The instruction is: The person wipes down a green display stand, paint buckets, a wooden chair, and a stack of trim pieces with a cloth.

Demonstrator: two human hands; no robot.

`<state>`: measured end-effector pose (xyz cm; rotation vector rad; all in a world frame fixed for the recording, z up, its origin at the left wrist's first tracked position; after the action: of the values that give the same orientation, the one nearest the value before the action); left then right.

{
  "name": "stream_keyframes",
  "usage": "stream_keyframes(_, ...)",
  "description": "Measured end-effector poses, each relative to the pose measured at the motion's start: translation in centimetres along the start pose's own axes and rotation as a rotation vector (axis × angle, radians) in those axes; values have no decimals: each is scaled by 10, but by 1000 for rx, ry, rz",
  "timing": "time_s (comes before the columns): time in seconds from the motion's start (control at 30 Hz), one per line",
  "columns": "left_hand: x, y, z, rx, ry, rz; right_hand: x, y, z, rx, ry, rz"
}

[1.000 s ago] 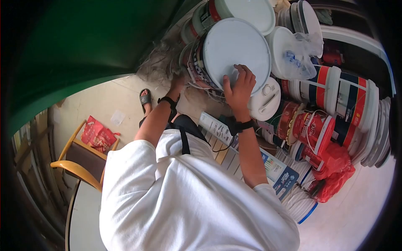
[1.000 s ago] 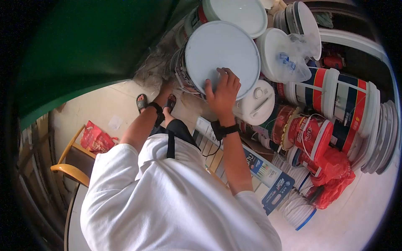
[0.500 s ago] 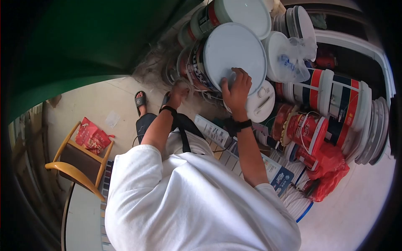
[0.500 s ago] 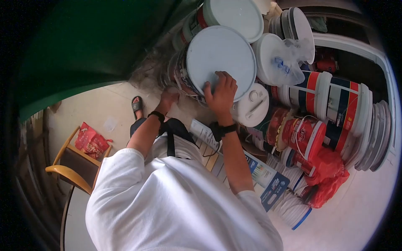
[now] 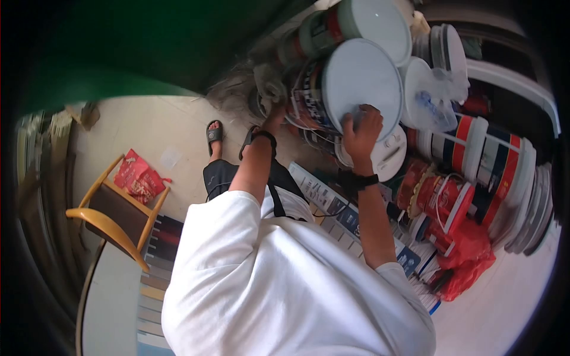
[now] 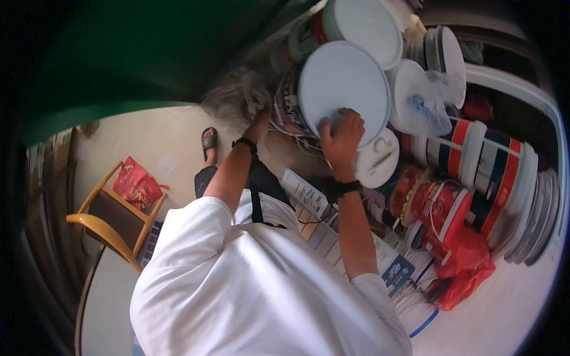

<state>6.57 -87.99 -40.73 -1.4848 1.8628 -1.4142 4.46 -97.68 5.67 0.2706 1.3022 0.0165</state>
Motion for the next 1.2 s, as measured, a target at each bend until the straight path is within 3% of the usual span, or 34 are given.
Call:
stream_keyframes(0.1,3,-17,-23,-133,-107,168,0,-3,-4,-19,6,-12)
stream_keyframes(0.13,11,-74,-58,-12,5,12,1,-2,-4,-42,-5,-18)
stream_keyframes(0.2,22,-42,-45,154,-110,143,5,1,1,-92,-17,-28)
stream_keyframes(0.27,11,-40,-50,327,-139,460,5,0,0,-99,-10,12)
stream_keyframes(0.33,4,-40,-86,465,-31,974,4,-2,-4,-70,-36,81)
stream_keyframes(0.43,-61,-44,-183,225,-134,849,-3,-9,-12,-36,-125,210)
stream_keyframes(0.5,-118,41,-222,263,-181,920,-1,-14,-13,-99,-207,196)
stream_keyframes(0.57,-177,68,-332,-378,-540,147,-6,-7,-17,-135,-192,194)
stream_keyframes(0.63,-222,112,-423,-388,-1007,160,-9,5,-22,-236,-207,157)
stream_keyframes(0.7,-230,90,-522,-515,-1374,164,-2,28,-30,-364,-177,171)
stream_keyframes(0.83,-230,57,-654,-453,-1793,225,14,135,-51,-483,-19,403)
stream_keyframes(0.93,-228,37,-733,-376,-2086,262,22,263,-86,-615,174,662)
stream_keyframes(1.03,-241,39,-799,-247,-2260,273,30,384,-145,-951,370,754)
stream_keyframes(1.2,-272,34,-870,-149,-2402,342,28,499,-251,-1191,602,777)
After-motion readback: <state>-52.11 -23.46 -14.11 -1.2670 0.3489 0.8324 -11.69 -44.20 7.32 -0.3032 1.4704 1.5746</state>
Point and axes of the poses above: each hand's wrist, its own z-axis towards the middle knuckle, its own x-axis out of the palm, y = z × x, the point moved 8 cm from there along z, towards the middle knuckle, and after that the axes turned 5 degrees about x, right-handed, at the moved point
